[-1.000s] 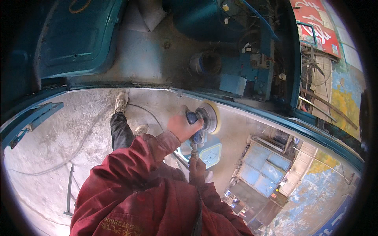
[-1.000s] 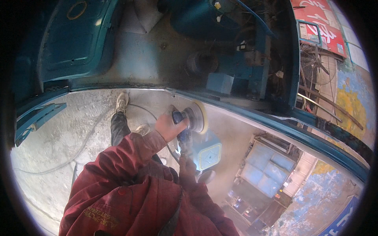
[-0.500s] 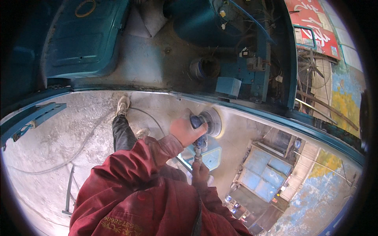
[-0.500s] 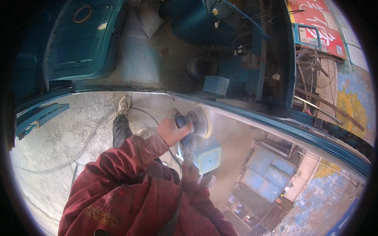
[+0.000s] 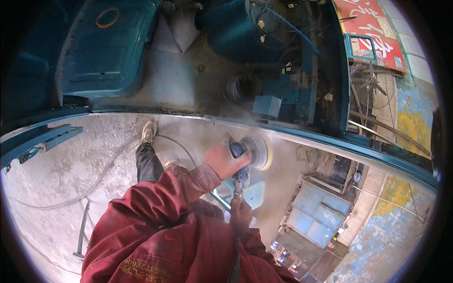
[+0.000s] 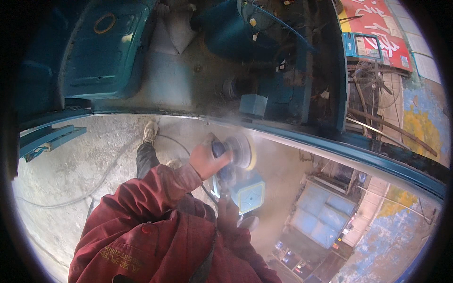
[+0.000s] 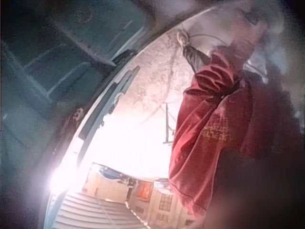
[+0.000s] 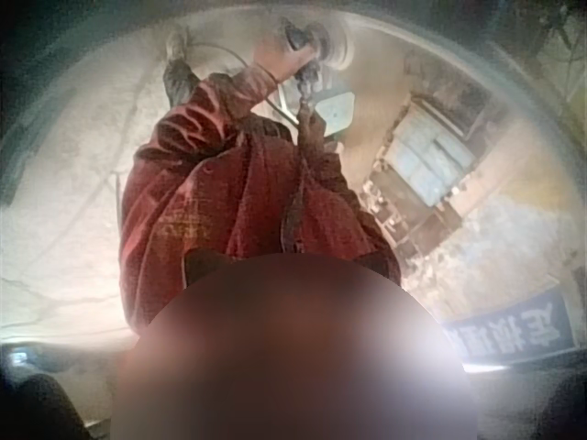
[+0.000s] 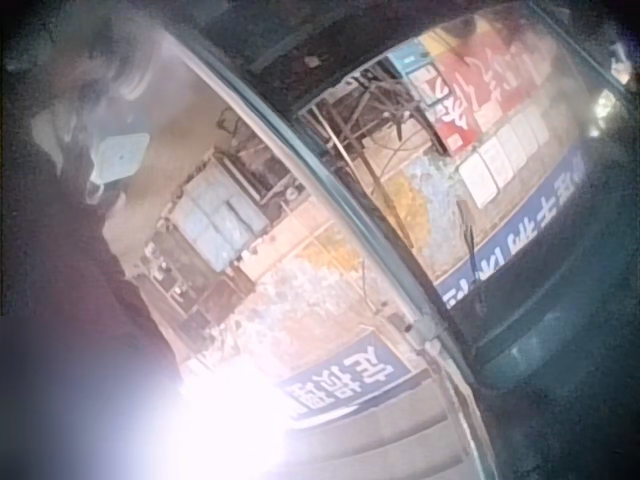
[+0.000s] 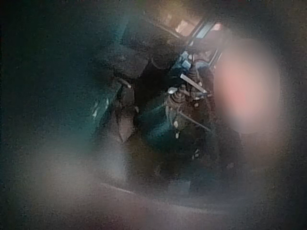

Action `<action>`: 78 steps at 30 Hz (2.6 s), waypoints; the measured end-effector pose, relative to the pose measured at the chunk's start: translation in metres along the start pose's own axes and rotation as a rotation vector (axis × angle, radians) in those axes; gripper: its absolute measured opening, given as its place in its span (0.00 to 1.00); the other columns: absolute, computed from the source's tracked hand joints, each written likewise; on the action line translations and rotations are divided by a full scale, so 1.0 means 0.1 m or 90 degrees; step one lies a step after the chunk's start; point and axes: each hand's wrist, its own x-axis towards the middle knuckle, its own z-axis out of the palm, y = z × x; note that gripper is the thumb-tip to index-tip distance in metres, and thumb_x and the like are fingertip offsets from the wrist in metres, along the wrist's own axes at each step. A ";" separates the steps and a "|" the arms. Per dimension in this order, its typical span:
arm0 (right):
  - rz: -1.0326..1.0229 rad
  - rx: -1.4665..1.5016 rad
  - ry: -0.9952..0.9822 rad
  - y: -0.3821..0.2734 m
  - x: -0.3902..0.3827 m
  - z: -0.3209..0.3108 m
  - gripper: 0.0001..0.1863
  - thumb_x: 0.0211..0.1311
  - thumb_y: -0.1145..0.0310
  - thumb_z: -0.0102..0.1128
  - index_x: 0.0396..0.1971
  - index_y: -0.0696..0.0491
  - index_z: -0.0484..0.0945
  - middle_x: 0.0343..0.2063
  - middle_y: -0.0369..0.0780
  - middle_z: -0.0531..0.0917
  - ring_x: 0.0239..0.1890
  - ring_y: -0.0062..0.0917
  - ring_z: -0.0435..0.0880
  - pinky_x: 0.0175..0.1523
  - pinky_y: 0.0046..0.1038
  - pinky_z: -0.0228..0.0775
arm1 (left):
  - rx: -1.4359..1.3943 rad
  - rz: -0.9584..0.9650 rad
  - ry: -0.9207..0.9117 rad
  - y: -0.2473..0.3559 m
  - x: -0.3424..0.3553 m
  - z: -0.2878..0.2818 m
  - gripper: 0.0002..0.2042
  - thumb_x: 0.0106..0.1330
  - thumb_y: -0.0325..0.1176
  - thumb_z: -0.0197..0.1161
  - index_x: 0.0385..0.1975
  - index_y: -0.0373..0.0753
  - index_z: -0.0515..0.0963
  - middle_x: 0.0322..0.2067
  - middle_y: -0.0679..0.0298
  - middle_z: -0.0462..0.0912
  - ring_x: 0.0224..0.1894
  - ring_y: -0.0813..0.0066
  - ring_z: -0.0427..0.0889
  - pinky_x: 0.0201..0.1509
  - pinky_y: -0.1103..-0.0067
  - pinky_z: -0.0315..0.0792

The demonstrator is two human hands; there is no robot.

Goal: The person uses a handheld orbital sander to sand the exterior surface of a teal car door. They move the sander along the door panel and frame, pausing briefly to wipe the surface with their hand before continuing.

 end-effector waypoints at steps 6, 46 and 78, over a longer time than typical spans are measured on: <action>0.021 0.031 0.012 -0.17 -0.05 -0.04 0.22 0.74 0.57 0.48 0.44 0.64 0.79 0.24 0.39 0.78 0.30 0.21 0.73 0.34 0.29 0.67 | 0.001 0.007 0.003 0.13 -0.04 -0.02 0.34 0.55 0.58 0.68 0.45 0.30 0.72 0.26 0.43 0.83 0.34 0.42 0.85 0.38 0.60 0.78; -0.109 0.135 0.065 -0.15 -0.33 -0.31 0.20 0.71 0.57 0.55 0.38 0.63 0.78 0.23 0.35 0.75 0.30 0.18 0.69 0.33 0.30 0.64 | -0.009 0.090 0.003 0.86 -0.29 -0.13 0.31 0.54 0.58 0.69 0.39 0.31 0.71 0.26 0.44 0.83 0.33 0.43 0.85 0.38 0.60 0.78; -0.289 0.213 0.136 -0.19 -0.28 -0.21 0.17 0.70 0.62 0.54 0.35 0.64 0.80 0.20 0.41 0.79 0.26 0.21 0.76 0.31 0.33 0.69 | 0.035 0.196 0.026 1.27 -0.42 -0.32 0.33 0.54 0.58 0.68 0.42 0.30 0.71 0.27 0.42 0.83 0.35 0.42 0.85 0.40 0.61 0.78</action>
